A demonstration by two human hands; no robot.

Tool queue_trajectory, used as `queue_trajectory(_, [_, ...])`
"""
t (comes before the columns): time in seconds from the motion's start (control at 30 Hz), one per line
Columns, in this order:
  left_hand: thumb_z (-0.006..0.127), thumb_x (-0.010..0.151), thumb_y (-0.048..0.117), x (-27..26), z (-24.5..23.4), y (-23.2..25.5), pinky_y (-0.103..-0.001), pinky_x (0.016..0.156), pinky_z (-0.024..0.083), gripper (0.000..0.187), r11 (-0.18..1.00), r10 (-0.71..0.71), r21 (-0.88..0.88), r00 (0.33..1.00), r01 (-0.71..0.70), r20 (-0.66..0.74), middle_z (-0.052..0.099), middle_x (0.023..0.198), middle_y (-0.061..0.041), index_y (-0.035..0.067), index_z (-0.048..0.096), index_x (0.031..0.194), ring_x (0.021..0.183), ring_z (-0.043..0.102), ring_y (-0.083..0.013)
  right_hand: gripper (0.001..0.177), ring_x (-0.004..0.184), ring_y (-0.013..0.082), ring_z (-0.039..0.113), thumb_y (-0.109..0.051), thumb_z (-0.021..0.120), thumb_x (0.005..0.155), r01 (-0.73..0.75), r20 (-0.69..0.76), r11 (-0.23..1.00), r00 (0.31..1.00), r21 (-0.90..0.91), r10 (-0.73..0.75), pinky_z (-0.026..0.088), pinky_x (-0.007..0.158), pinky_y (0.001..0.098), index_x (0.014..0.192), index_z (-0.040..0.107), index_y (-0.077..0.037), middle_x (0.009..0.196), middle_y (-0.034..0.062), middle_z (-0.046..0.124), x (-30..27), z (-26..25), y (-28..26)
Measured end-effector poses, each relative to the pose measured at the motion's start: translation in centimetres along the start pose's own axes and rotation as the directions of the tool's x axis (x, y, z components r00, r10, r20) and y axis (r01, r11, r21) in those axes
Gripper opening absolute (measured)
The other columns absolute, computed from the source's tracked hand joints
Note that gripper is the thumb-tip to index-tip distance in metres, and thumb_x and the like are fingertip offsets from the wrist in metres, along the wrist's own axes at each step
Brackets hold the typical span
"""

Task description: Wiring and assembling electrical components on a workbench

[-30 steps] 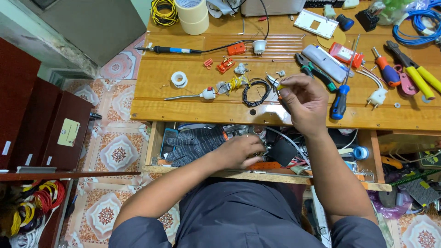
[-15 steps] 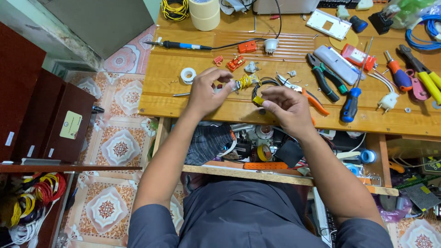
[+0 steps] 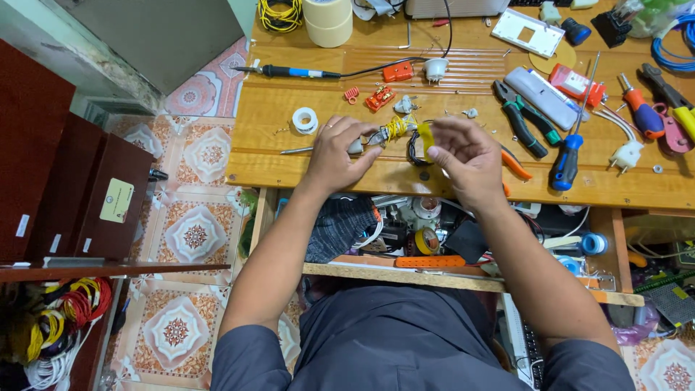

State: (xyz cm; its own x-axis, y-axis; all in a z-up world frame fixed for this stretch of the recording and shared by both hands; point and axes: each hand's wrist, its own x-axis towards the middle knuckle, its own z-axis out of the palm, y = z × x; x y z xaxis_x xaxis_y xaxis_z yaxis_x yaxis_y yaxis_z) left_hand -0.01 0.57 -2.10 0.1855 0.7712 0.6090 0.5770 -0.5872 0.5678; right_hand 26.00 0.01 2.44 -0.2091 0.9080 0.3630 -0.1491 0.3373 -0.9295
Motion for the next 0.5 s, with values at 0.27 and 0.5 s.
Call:
queue_trajectory(0.27, [0.080,0.084,0.035,-0.1,0.5,-0.3,-0.043,0.081,0.051,0.048,1.000,-0.018,-0.006,1.000,0.017,-0.026,0.070,0.094,-0.001,0.018,0.066,0.126,0.097,0.066,-0.0295,0.054,0.102,0.0172,0.070,0.010,0.075,0.091,0.054,0.015,0.997,0.998,0.058,-0.055,0.058,0.086,0.0251,0.140,0.056,0.001,0.124,0.0149,0.068,1.7,-0.1,1.7])
queue_trajectory(0.5, [0.080,0.085,0.033,-0.1,0.7,-0.3,-0.043,0.081,0.051,0.049,1.000,-0.023,0.000,0.999,0.023,-0.037,0.070,0.093,0.000,0.017,0.065,0.129,0.097,0.066,-0.0290,0.061,0.101,0.0160,0.070,0.009,0.077,0.090,0.068,0.051,0.995,0.996,0.068,-0.071,0.059,0.087,0.0244,0.145,0.052,-0.002,0.125,0.0125,0.067,3.2,1.9,0.2])
